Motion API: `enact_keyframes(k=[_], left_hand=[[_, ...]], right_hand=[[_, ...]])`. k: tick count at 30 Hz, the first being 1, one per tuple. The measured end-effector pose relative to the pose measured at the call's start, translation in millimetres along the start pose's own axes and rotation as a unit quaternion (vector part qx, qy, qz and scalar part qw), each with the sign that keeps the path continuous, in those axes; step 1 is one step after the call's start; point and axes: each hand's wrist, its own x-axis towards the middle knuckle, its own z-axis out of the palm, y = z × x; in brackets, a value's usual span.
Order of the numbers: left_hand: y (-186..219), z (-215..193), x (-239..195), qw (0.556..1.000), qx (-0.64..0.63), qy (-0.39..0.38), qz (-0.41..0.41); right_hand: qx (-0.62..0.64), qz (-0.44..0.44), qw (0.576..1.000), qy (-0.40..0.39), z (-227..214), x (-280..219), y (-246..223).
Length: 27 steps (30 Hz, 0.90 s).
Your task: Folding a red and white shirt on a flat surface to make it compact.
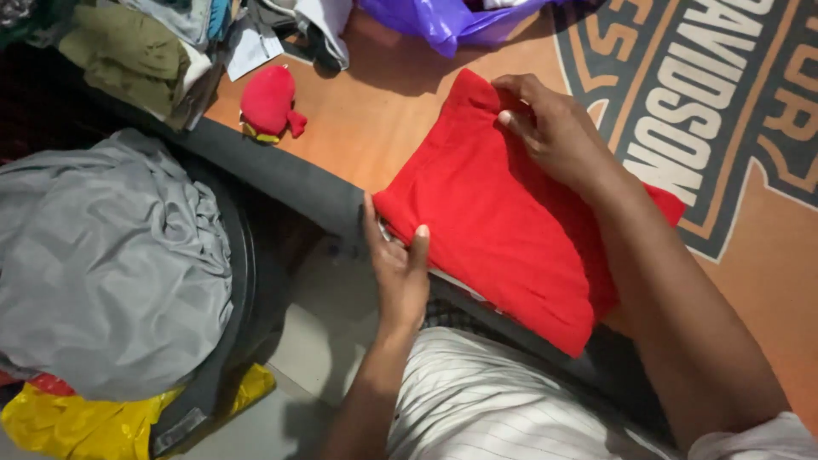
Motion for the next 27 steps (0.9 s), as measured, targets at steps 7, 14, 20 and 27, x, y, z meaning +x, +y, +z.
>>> enact_keyframes(k=[7, 14, 20, 27], left_hand=[[15, -13, -8, 0.997, 0.026, -0.057, -0.046], [51, 22, -23, 0.968, 0.213, 0.096, 0.094], [32, 72, -8, 0.779, 0.502, -0.198, 0.320], [13, 107, 35, 0.560, 0.682, -0.370, 0.291]], right_hand=[[0.010, -0.018, 0.999, 0.027, -8, -5, 11], [-0.212, 0.187, 0.959, -0.011, -44, -100, 11], [-0.196, 0.077, 0.965, 0.156, -30, -139, 48], [-0.008, -0.002, 0.965, 0.260, -17, -140, 56]])
